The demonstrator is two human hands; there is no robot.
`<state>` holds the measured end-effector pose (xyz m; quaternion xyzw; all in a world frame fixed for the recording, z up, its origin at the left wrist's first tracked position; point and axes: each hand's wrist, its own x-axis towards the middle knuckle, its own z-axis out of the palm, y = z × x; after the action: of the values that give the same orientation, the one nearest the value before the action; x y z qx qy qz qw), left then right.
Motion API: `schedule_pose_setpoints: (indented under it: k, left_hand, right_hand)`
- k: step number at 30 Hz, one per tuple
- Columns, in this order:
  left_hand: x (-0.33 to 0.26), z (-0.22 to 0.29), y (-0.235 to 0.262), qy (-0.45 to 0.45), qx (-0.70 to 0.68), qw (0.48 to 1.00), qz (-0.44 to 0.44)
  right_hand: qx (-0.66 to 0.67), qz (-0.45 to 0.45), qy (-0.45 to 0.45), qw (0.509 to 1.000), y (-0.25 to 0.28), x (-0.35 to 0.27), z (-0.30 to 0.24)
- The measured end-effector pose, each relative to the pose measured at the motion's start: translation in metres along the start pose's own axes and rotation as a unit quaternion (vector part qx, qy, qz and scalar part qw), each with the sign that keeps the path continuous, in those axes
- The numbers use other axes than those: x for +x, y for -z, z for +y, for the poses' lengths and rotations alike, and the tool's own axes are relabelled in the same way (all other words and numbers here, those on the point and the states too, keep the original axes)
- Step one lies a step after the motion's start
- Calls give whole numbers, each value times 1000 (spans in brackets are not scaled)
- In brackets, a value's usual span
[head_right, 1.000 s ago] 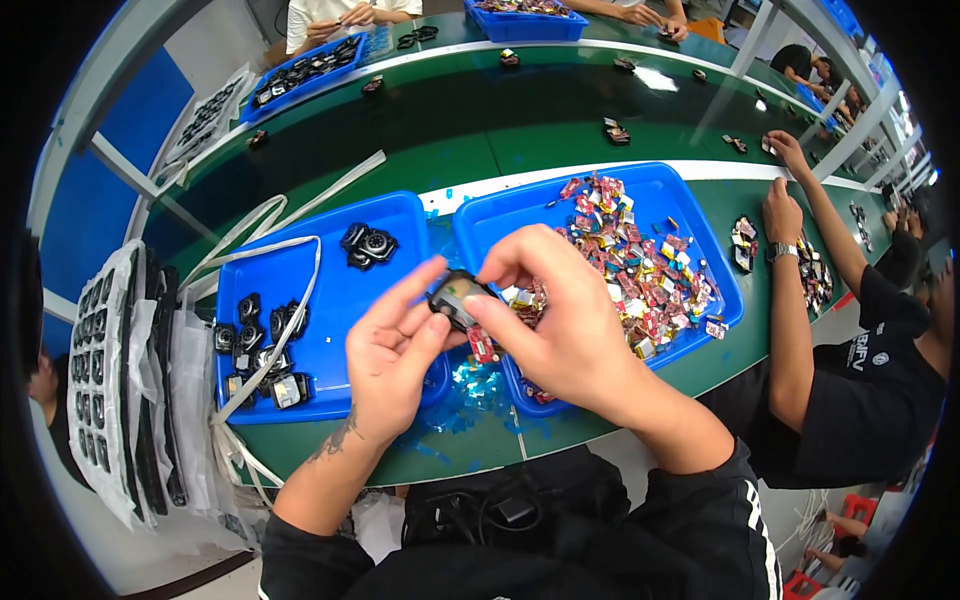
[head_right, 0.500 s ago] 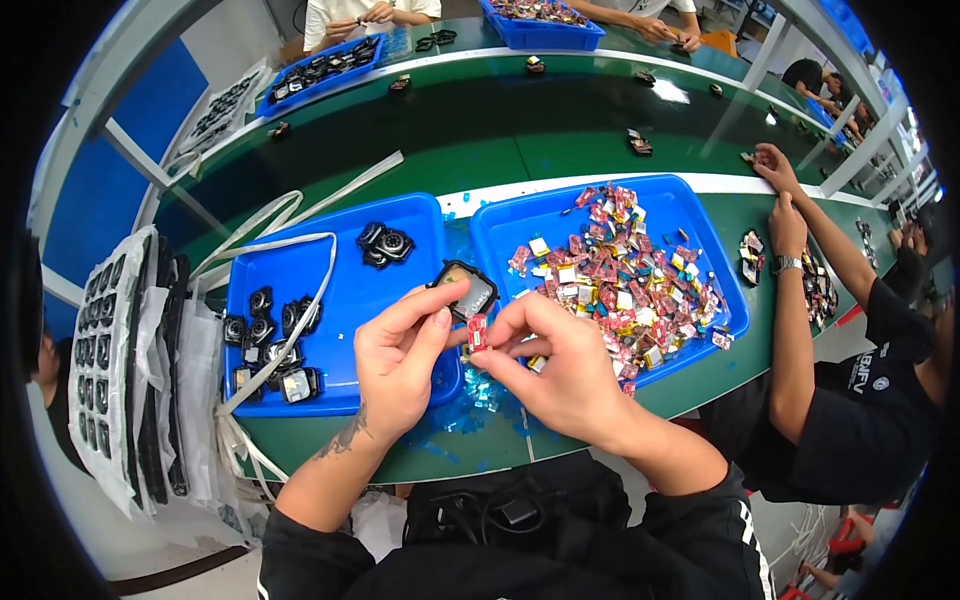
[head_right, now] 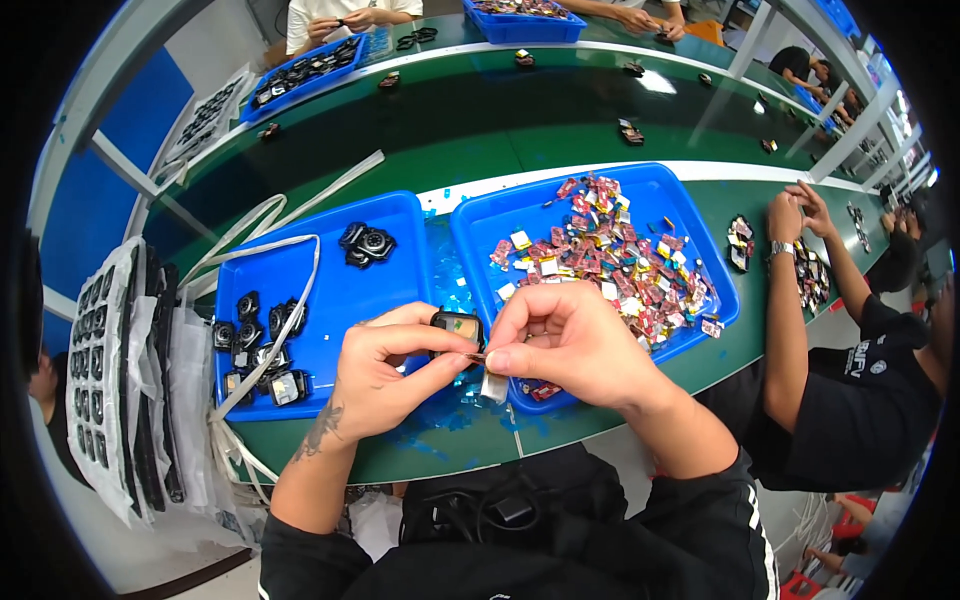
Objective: The recorder is assembling small electronic components, specifically attaching stickers or small parts to square components at a factory assembly line.
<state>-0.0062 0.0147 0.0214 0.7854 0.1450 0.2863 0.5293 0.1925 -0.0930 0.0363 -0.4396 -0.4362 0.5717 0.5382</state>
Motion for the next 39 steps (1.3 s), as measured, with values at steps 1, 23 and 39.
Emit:
schedule_pose_setpoints:
  k: [1,23,39]
  left_hand:
    - [1,4,0,52,-12,998,-30]
    - [-4,-8,-16,94,-216,969,70]
    - [-3,-1,-22,120,-306,937,121]
  right_hand:
    - [-16,-2,-16,1000,3,1,0]
    - [-124,259,174,942,-42,7,33]
    - [-202,262,129,935,-45,16,30]
